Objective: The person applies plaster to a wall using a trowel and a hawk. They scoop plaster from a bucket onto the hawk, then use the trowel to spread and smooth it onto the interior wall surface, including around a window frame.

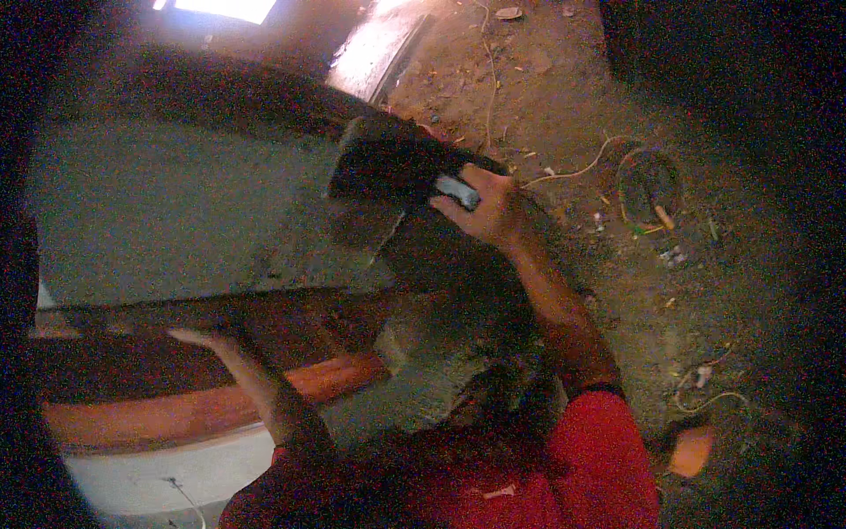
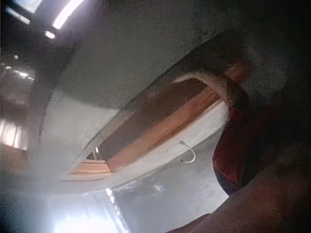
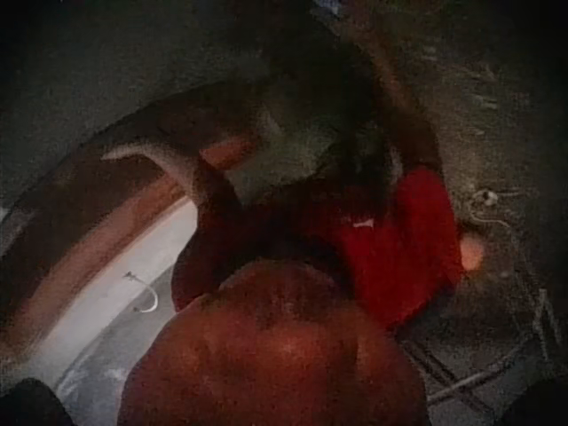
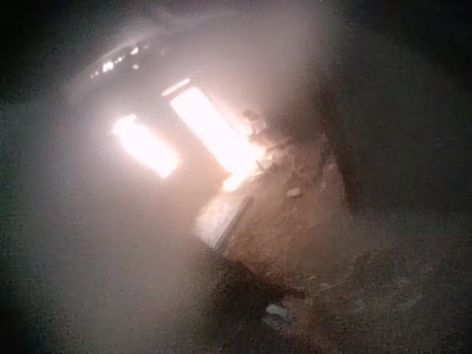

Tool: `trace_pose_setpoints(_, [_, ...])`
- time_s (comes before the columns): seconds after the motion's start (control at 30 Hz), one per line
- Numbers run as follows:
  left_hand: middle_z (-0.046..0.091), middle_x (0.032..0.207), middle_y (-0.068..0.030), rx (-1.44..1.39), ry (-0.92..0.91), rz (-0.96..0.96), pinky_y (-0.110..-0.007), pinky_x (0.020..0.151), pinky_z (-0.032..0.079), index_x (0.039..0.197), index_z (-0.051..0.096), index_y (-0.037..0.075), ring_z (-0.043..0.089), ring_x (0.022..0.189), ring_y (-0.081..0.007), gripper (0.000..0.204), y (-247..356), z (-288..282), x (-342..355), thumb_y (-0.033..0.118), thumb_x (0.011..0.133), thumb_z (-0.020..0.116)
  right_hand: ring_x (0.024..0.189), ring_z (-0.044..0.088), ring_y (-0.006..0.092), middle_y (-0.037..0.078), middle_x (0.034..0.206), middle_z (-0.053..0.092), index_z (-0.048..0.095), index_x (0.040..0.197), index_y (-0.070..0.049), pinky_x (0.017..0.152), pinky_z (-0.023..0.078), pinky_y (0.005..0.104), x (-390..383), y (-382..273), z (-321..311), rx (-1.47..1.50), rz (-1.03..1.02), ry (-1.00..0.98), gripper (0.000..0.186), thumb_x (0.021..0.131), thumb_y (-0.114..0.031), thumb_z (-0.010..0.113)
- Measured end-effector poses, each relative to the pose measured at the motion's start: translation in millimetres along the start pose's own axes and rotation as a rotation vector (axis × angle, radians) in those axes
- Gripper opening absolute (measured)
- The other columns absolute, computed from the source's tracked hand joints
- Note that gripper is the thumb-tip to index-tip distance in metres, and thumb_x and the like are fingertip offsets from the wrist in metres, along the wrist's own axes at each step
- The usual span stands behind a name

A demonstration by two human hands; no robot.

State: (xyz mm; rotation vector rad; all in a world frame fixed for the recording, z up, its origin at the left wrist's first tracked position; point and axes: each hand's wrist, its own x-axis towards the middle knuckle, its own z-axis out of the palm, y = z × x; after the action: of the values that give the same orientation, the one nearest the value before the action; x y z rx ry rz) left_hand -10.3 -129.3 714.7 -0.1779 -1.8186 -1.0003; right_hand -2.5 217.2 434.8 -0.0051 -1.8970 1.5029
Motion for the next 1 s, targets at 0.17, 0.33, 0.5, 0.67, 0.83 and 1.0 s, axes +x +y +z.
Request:
trace_pose_setpoints(0.17, [0.051,0.135,-0.0165,-0.147,-0.031,-0.028,-0.050,0.100,0.045,0.136,0.046,0.001,0.053,0.117,-0.0318,0.066,-26,-6,10,0.054,0.096,0.043,0.063,0.066,0.0258,0.014,0.072,0.066,0.065,0.093,-0.005,0.059,0.052,0.0385,43,58,11,-0.186,-0.020,0.310,0.037,0.075,-0.032,0.083])
trace_pose_setpoints(0.33, [0.051,0.136,-0.0161,-0.165,-0.011,-0.019,-0.048,0.101,0.044,0.136,0.046,0.001,0.053,0.117,-0.0311,0.064,-28,-11,9,0.052,0.097,0.043,0.074,0.065,0.0253,0.011,0.080,0.067,0.067,0.102,-0.006,0.071,0.052,0.0376,16,80,-19,0.052,0.295,0.480,0.034,0.084,-0.033,0.075])
trace_pose_setpoints(0.5, [0.050,0.137,-0.0158,-0.210,-0.026,-0.009,-0.047,0.101,0.044,0.137,0.045,0.001,0.053,0.117,-0.0305,0.063,-19,9,15,0.050,0.098,0.043,0.057,0.049,0.0095,-0.001,0.066,0.053,0.061,0.090,-0.007,0.052,0.041,0.0260,-149,89,54,0.236,0.760,0.652,0.029,0.095,-0.036,0.062])
trace_pose_setpoints(0.67, [0.051,0.137,-0.0163,-0.271,-0.068,-0.002,-0.046,0.101,0.046,0.136,0.046,0.000,0.055,0.114,-0.0302,0.058,-8,10,21,0.044,0.099,0.043,0.045,0.043,0.0117,-0.001,0.057,0.047,0.052,0.070,-0.013,0.042,0.035,0.0283,-161,24,96,0.851,1.218,0.585,0.047,0.097,-0.051,0.053])
trace_pose_setpoints(0.83, [0.053,0.134,-0.0196,-0.506,-0.098,-0.034,-0.043,0.100,0.049,0.136,0.045,-0.002,0.058,0.109,-0.0312,0.048,-27,30,-6,0.031,0.102,0.043,0.042,0.039,0.0099,-0.003,0.055,0.043,0.051,0.068,-0.012,0.038,0.030,0.0269,-116,-38,102,0.890,1.024,0.445,0.047,0.095,-0.050,0.055])
trace_pose_setpoints(1.0, [0.046,0.143,-0.0201,-0.107,-0.056,0.143,-0.045,0.107,0.044,0.145,0.033,-0.002,0.054,0.120,-0.0325,0.056,-64,15,17,0.034,0.103,0.042,0.055,0.050,0.0087,0.000,0.068,0.055,0.061,0.085,-0.008,0.047,0.039,0.0266,-86,-146,117,0.759,0.761,0.183,0.038,0.095,-0.045,0.057])
